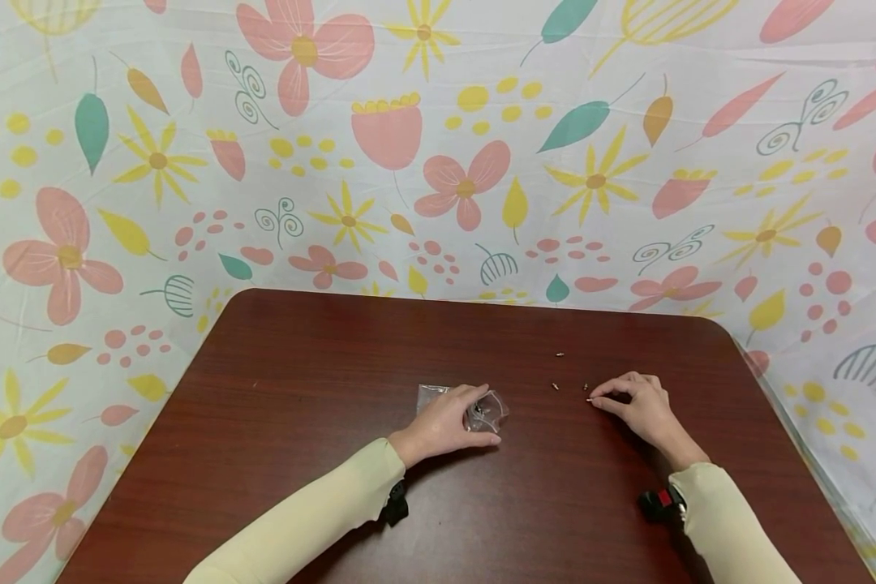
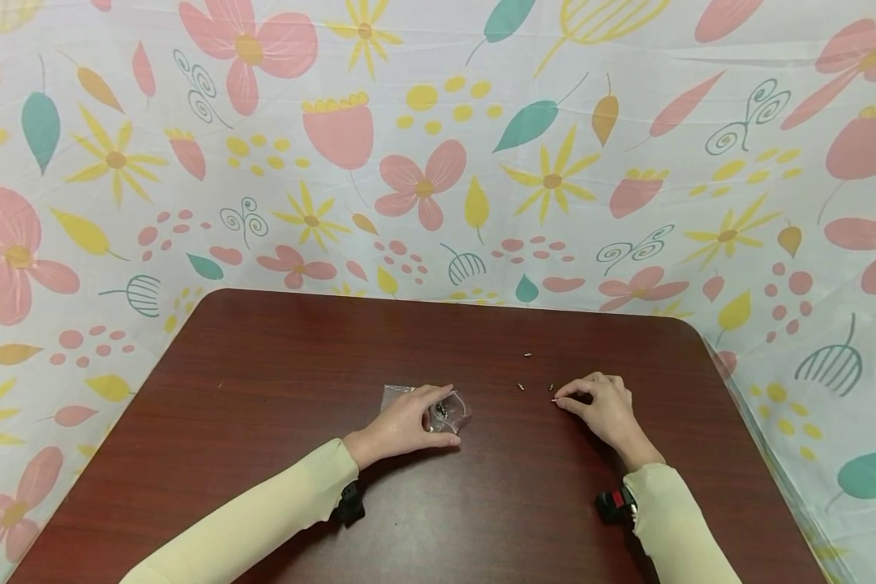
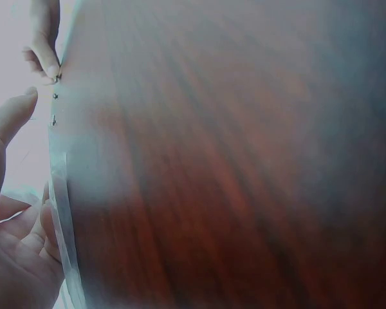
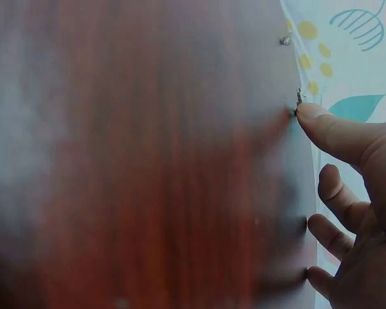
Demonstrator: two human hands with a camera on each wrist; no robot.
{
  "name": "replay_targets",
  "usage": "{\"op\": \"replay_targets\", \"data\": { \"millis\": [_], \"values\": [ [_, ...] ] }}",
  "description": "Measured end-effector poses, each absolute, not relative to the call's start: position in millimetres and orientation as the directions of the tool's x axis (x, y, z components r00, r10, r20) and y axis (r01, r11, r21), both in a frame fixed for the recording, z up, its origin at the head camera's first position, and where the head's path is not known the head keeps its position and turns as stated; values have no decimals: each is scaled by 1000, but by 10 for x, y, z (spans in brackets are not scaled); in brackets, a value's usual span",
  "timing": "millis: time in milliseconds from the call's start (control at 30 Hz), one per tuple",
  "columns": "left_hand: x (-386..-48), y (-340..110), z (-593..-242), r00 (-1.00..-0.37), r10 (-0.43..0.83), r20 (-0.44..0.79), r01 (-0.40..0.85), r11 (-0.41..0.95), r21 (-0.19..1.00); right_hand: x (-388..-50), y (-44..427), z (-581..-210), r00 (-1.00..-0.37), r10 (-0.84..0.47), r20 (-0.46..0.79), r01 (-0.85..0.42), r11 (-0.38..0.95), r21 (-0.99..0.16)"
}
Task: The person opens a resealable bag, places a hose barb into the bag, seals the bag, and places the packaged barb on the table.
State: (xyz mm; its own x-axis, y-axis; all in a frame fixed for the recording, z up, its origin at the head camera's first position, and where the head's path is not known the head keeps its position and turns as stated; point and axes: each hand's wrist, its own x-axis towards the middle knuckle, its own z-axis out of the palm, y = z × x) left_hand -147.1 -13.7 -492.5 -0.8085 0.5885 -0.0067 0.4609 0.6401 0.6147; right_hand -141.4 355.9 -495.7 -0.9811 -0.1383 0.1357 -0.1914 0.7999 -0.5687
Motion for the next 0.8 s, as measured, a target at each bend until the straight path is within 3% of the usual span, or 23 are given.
{"op": "replay_targets", "data": {
  "millis": [800],
  "values": [
    [-1467, -132, -4917, -806, 592, -14, 455, 634, 626, -1239, 3314, -4981, -951, -134, 280, -281, 755, -593]
  ]
}}
